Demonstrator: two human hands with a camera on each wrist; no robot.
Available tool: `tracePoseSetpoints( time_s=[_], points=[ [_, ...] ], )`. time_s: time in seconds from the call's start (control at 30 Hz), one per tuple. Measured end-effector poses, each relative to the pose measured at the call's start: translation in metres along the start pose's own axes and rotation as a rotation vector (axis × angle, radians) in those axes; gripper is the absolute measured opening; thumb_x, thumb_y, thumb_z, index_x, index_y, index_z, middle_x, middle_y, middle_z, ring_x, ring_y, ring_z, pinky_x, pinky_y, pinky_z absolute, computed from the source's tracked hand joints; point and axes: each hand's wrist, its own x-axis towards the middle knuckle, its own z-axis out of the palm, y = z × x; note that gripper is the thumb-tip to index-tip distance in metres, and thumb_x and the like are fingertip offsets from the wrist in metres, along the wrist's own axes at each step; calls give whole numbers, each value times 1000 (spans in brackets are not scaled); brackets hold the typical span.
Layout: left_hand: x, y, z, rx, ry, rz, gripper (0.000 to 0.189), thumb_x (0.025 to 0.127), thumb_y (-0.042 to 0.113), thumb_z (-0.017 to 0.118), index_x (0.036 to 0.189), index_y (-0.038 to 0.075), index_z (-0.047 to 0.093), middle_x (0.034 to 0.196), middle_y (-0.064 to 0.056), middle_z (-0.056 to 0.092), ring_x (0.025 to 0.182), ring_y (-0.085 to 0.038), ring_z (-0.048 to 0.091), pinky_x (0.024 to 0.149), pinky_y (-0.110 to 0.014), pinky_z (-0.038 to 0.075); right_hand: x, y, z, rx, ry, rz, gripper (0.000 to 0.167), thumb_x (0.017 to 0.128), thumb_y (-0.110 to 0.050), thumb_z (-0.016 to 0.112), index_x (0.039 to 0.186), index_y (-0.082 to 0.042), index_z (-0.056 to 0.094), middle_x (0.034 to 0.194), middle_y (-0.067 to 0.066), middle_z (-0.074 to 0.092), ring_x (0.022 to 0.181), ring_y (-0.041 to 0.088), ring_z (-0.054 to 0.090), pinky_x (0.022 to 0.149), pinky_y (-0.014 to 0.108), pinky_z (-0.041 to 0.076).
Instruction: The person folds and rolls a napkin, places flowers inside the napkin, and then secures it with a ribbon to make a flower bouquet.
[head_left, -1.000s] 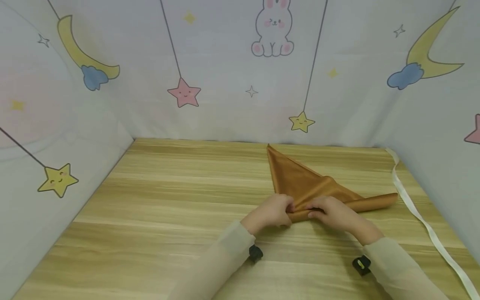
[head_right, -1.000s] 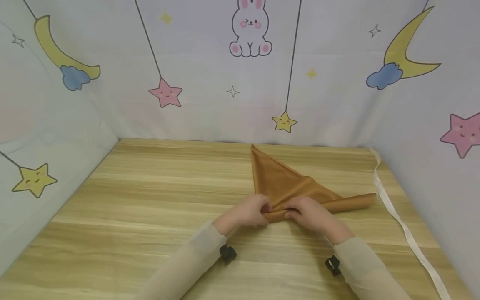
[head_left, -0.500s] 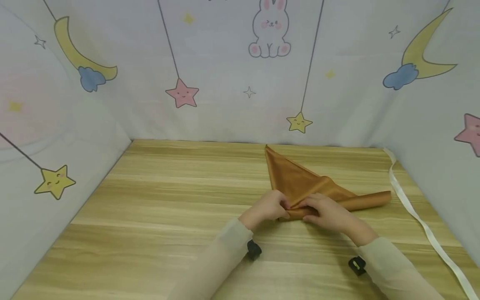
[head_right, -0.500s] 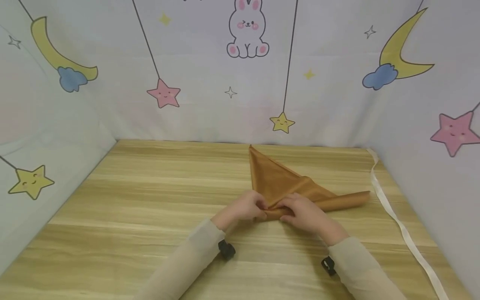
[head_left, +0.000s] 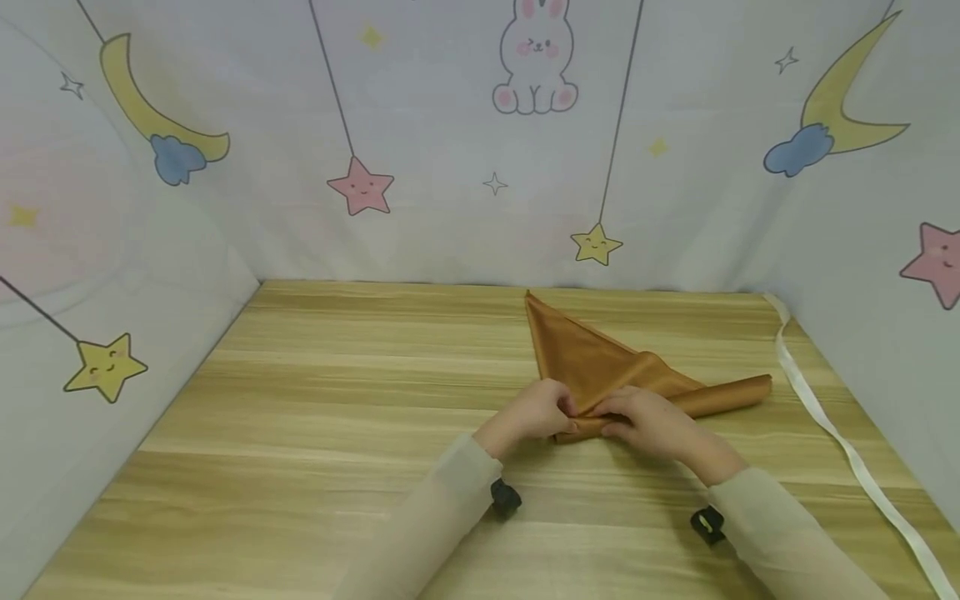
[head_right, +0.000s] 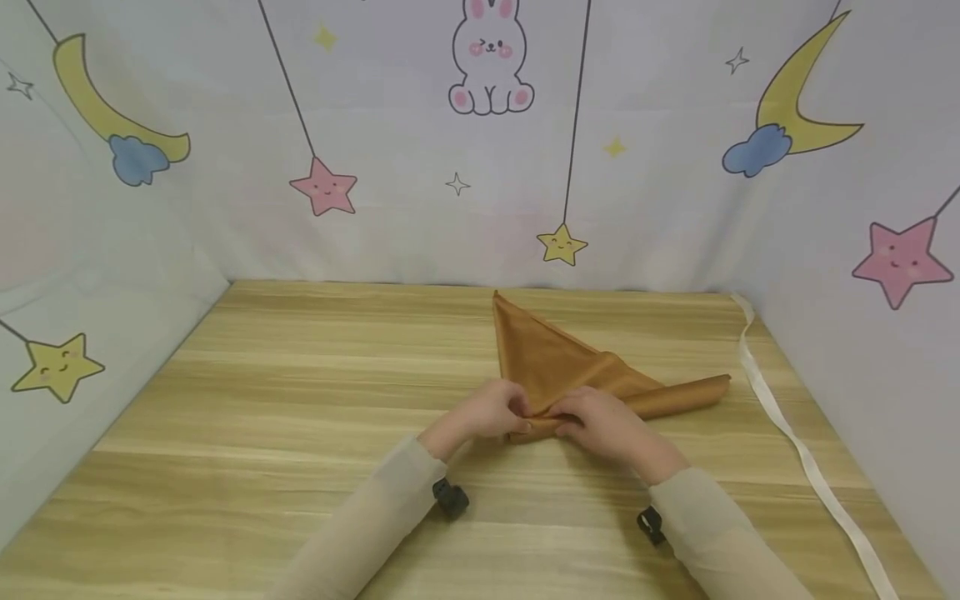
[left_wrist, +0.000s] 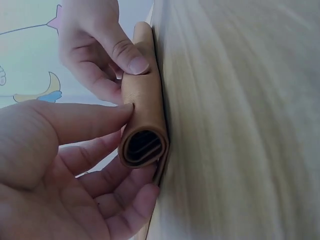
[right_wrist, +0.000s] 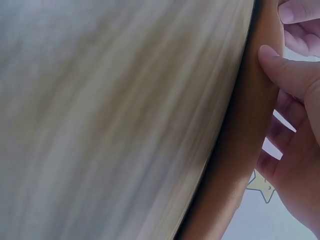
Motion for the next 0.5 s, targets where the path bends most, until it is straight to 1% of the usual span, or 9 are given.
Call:
tracePoseSetpoints(
  time_s=[0.1,0.23,0.3,0.37,0.5],
  points=[
    [-4,2,-1,63,3,69,10,80,10,76,85,7,67,81,3,62,72,-9,52,64,-21,44,0,1,0,18,-2,4,20,88,-11,68,108,-7,70,107,5,69,101,26,63,85,42,50],
    [-7,4,-1,145,1,168,19,74,11,81,87,8,68,82,4,61,73,-7,50,66,-19,43,1,2,0,53,-16,9,21,89,-10,67,110,-7,70,108,5,69,101,26,64,85,42,51],
    [-8,3,-1,152,-2,186,23,70,8,83,87,8,68,80,5,59,71,-7,49,64,-19,42,1,2,0,67,-27,13,22,90,-10,66,110,-7,70,109,5,70,101,27,65,85,42,51],
    [-8,2,0,144,-2,190,23,69,5,82,86,8,67,79,5,58,70,-7,47,63,-18,41,2,2,1,76,-35,13,22,90,-10,66,111,-6,70,109,6,70,101,27,65,84,42,52],
    [-9,0,0,117,11,188,18,72,3,80,84,6,68,78,4,60,69,-7,48,62,-18,41,3,2,1,77,-39,24,23,91,-12,65,112,-6,69,109,7,69,101,27,65,83,42,52]
  ],
)
